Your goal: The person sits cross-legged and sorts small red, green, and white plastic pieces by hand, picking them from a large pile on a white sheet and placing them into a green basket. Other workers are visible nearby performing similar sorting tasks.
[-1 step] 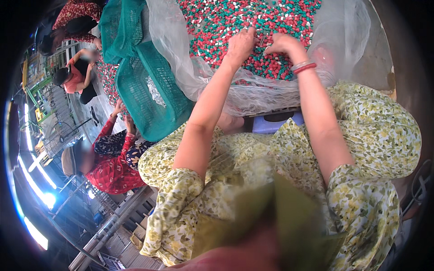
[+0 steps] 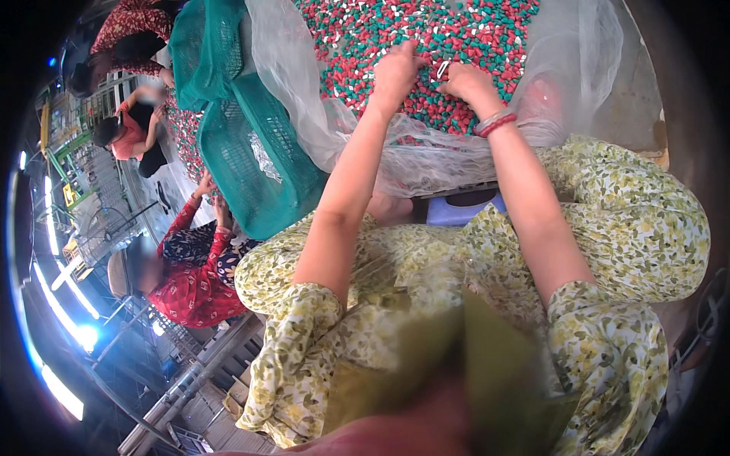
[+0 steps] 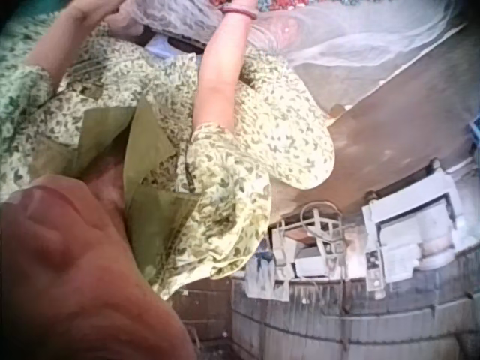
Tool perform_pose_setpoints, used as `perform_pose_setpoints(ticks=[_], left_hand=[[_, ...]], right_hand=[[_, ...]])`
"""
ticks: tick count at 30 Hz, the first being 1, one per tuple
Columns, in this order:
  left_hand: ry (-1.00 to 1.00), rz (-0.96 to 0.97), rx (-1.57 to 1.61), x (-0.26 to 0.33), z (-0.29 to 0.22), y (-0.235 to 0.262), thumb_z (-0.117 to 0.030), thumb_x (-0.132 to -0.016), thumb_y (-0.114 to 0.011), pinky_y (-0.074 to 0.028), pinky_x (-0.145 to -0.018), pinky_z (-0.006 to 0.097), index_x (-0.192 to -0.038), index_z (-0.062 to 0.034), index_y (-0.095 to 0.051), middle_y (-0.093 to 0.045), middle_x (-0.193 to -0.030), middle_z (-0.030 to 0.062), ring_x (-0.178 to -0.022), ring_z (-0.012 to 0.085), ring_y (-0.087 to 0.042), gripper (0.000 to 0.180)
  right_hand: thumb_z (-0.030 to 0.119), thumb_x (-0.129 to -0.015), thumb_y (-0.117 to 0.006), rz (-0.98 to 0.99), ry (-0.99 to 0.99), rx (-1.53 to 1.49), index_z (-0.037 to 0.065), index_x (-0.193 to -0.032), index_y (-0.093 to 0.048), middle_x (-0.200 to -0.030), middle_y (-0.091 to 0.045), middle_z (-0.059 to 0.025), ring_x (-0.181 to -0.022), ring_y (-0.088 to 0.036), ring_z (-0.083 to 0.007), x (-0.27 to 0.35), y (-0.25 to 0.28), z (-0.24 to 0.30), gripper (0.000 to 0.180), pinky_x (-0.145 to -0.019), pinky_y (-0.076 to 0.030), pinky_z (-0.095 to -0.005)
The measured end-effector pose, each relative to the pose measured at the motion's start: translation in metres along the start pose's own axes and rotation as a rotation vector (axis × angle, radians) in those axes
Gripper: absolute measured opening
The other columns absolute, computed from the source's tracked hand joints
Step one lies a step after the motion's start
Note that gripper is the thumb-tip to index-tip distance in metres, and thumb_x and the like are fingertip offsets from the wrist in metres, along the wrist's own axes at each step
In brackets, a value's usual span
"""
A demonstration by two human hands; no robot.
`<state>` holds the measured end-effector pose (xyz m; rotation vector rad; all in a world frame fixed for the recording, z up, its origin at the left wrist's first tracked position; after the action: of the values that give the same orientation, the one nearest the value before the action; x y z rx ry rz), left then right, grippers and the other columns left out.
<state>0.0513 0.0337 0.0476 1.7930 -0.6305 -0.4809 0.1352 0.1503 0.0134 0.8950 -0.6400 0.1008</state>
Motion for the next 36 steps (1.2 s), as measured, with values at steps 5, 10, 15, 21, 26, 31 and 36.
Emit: perform_pose_setpoints(ticks=[5,10,15,21,26,31,36], left_hand=[[0.43,-0.016,0.972,0.0,0.026,0.043,-0.021,-0.081,-0.063,-0.038,-0.05,0.024,-0.086,-0.0068,-0.053,-0.054,-0.072,0.0022,-0.06,0.0134,-0.049,0.018],[0.45,0.029,2.045,0.005,-0.012,0.053,-0.01,-0.081,-0.058,-0.034,-0.041,0.021,-0.086,-0.0073,-0.05,-0.055,-0.071,0.0046,-0.056,0.0102,-0.049,0.01],[0.294,0.261,1.011,-0.005,-0.035,0.009,-0.013,-0.078,-0.062,-0.044,-0.045,0.03,-0.089,-0.0032,-0.055,-0.058,-0.074,0.012,-0.065,0.0236,-0.061,0.017],[0.084,0.101,0.026,0.001,-0.046,-0.015,-0.024,-0.074,-0.068,-0.05,-0.069,0.043,-0.084,-0.0004,-0.058,-0.061,-0.083,0.0196,-0.077,0.0355,-0.061,0.028],[0.36,0.099,0.332,-0.013,-0.014,0.021,-0.033,-0.08,-0.062,-0.046,-0.062,0.04,-0.074,-0.0005,-0.061,-0.061,-0.067,0.0167,-0.068,0.0324,-0.062,0.033],[0.693,0.156,1.218,-0.023,0.032,0.025,-0.036,-0.09,-0.048,-0.043,-0.056,0.036,-0.075,0.0008,-0.06,-0.056,-0.068,0.0114,-0.056,0.0192,-0.054,0.041],[0.259,0.121,0.135,-0.068,0.005,0.027,-0.032,-0.081,-0.058,-0.049,-0.062,0.04,-0.08,-0.0024,-0.065,-0.065,-0.082,0.0162,-0.069,0.0275,-0.064,0.031]], right_hand=[[0.025,-0.072,-0.066,0.003,-0.049,-0.177,0.002,-0.089,-0.061,-0.093,-0.063,-0.0165,-0.088,-0.061,-0.032,-0.001,0.006,0.011,0.029,-0.074,-0.048,-0.0427],[0.025,-0.077,-0.061,0.264,0.138,-1.041,0.007,-0.073,-0.056,-0.055,-0.043,0.0054,-0.042,-0.034,-0.0037,-0.007,0.04,-0.004,0.019,-0.039,-0.025,-0.0203],[0.021,-0.084,-0.054,0.209,0.696,-1.657,0.008,-0.075,-0.05,-0.06,-0.038,0.0052,-0.05,-0.033,-0.0017,0.026,0.135,-0.015,0.017,-0.042,-0.022,-0.0175],[0.019,-0.087,-0.049,-0.073,0.558,-1.889,0.005,-0.079,-0.048,-0.068,-0.042,-0.0002,-0.058,-0.04,-0.0081,0.035,0.157,-0.006,0.016,-0.046,-0.03,-0.0179],[0.021,-0.083,-0.059,-0.167,0.268,-1.723,0.003,-0.08,-0.058,-0.051,-0.04,0.0057,-0.039,-0.033,-0.0044,-0.062,0.106,-0.023,0.018,-0.033,-0.024,-0.0212],[0.017,-0.085,-0.052,-0.342,0.1,-0.37,0.021,-0.112,-0.061,-0.098,-0.064,-0.0135,-0.1,-0.058,-0.029,-0.128,0.084,-0.009,0.028,-0.082,-0.045,-0.0397],[0.012,-0.08,-0.051,-0.433,0.293,-0.043,0.015,-0.099,-0.063,-0.095,-0.063,-0.0133,-0.089,-0.06,-0.0321,-0.117,0.077,0.004,0.022,-0.073,-0.048,-0.0428]])
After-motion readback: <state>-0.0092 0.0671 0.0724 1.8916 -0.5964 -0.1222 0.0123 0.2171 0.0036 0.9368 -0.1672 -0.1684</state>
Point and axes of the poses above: each hand's wrist, its own x-axis away from the middle knuckle, its own y-axis out of the back of the hand, z = x × y, the point moved 5 cm from there along -x, towards the middle knuckle
